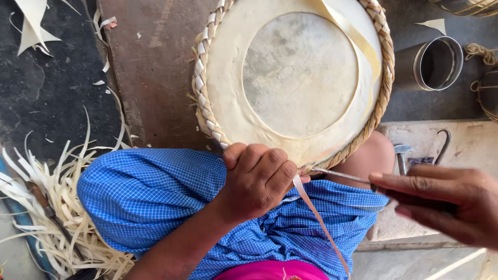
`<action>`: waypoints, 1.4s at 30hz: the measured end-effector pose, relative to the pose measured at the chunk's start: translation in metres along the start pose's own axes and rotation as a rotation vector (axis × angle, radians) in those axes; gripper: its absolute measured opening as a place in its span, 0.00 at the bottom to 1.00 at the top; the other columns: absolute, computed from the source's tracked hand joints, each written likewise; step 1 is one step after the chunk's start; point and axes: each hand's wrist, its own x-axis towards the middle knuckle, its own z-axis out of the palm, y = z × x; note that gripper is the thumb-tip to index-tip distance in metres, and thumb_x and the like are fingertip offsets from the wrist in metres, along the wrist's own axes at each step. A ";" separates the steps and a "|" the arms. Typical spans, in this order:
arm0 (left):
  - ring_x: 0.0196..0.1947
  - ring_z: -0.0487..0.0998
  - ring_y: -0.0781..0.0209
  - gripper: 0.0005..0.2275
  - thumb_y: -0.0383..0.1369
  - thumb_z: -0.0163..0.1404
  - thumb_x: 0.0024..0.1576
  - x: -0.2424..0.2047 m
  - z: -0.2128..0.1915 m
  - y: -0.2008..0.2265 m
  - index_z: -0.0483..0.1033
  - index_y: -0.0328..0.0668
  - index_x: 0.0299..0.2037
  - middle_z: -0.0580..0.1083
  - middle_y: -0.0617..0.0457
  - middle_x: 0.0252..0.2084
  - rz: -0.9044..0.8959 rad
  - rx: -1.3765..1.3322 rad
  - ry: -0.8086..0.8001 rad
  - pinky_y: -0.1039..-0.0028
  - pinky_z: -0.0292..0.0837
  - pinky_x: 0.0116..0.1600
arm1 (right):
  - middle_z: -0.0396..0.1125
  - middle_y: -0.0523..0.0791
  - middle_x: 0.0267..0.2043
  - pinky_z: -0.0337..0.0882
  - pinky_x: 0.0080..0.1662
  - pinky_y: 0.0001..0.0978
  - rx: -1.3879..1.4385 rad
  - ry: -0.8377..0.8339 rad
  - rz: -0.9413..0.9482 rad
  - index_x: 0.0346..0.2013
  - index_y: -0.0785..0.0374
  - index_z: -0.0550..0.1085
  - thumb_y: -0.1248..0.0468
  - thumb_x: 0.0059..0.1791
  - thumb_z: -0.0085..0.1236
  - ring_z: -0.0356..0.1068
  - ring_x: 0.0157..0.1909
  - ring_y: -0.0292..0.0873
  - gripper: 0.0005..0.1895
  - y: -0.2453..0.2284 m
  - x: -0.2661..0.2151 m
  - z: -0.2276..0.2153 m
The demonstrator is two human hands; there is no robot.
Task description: The person weaves a thin strap through the braided edge of a tabla drumhead by hand and using a small pointed tool. The person pulls the strap tight and threads it through several holes around the rim of the drum.
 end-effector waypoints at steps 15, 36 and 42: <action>0.43 0.70 0.58 0.12 0.43 0.62 0.57 0.005 0.007 0.006 0.74 0.50 0.38 0.69 0.60 0.39 -0.054 0.014 -0.009 0.60 0.52 0.53 | 0.73 0.43 0.40 0.78 0.32 0.27 0.200 0.348 -0.004 0.63 0.53 0.71 0.63 0.44 0.62 0.77 0.34 0.39 0.31 -0.021 -0.011 0.077; 0.41 0.71 0.52 0.12 0.37 0.57 0.54 0.026 -0.015 -0.007 0.75 0.45 0.46 0.72 0.53 0.37 -0.042 -0.093 -0.031 0.59 0.58 0.49 | 0.62 0.48 0.28 0.57 0.17 0.23 1.771 0.398 -0.297 0.73 0.59 0.54 0.54 0.49 0.63 0.55 0.14 0.33 0.43 -0.027 0.097 0.231; 0.37 0.76 0.53 0.03 0.31 0.55 0.55 0.041 0.019 -0.012 0.75 0.49 0.37 0.73 0.56 0.33 -0.088 0.047 0.020 0.60 0.64 0.42 | 0.67 0.49 0.29 0.60 0.19 0.25 1.445 0.518 -0.102 0.72 0.53 0.56 0.50 0.45 0.60 0.61 0.16 0.37 0.43 0.000 0.095 0.238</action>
